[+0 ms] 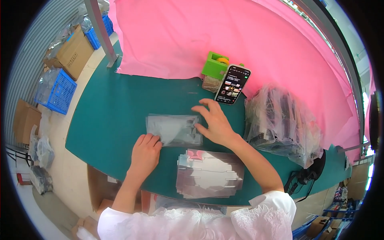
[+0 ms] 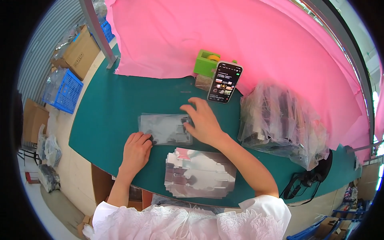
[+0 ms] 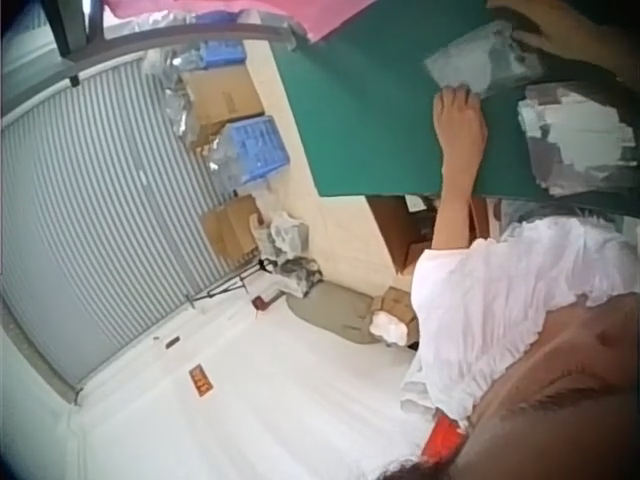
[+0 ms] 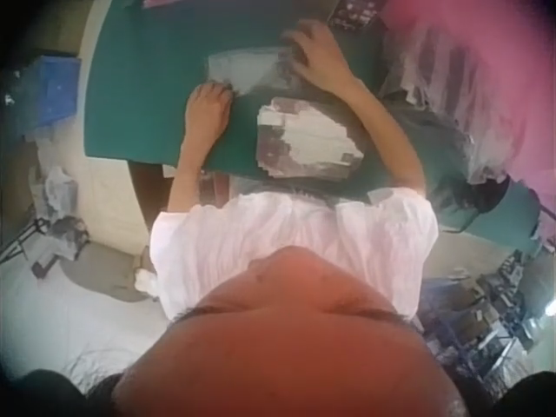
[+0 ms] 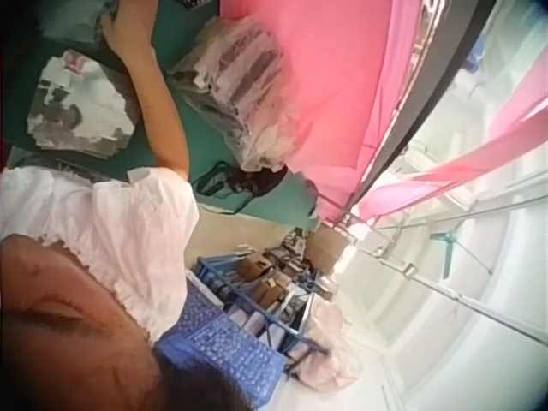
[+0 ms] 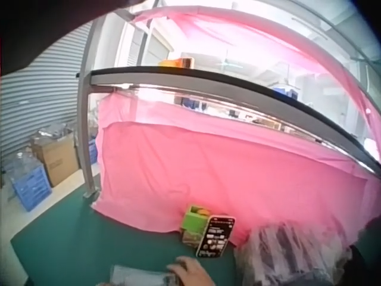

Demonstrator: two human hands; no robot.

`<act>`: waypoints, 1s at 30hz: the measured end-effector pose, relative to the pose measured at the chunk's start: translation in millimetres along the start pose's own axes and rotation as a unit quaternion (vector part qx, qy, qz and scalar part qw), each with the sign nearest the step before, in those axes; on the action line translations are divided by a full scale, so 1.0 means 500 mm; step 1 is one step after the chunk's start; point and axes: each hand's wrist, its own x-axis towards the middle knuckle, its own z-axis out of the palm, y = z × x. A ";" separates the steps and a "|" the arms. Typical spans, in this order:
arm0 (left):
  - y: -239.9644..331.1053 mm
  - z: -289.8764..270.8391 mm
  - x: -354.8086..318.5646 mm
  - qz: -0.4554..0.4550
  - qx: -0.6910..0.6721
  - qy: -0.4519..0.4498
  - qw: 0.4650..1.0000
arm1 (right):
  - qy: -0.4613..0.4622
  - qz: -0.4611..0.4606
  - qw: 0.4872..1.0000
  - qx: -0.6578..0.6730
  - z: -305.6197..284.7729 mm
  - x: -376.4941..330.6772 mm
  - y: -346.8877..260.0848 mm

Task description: Packaging small components into plastic zip-lock bags at a manual workstation.

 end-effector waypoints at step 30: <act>0.022 -0.009 0.001 0.013 0.017 -0.034 0.999 | -0.228 0.031 0.963 0.142 0.134 0.081 -0.061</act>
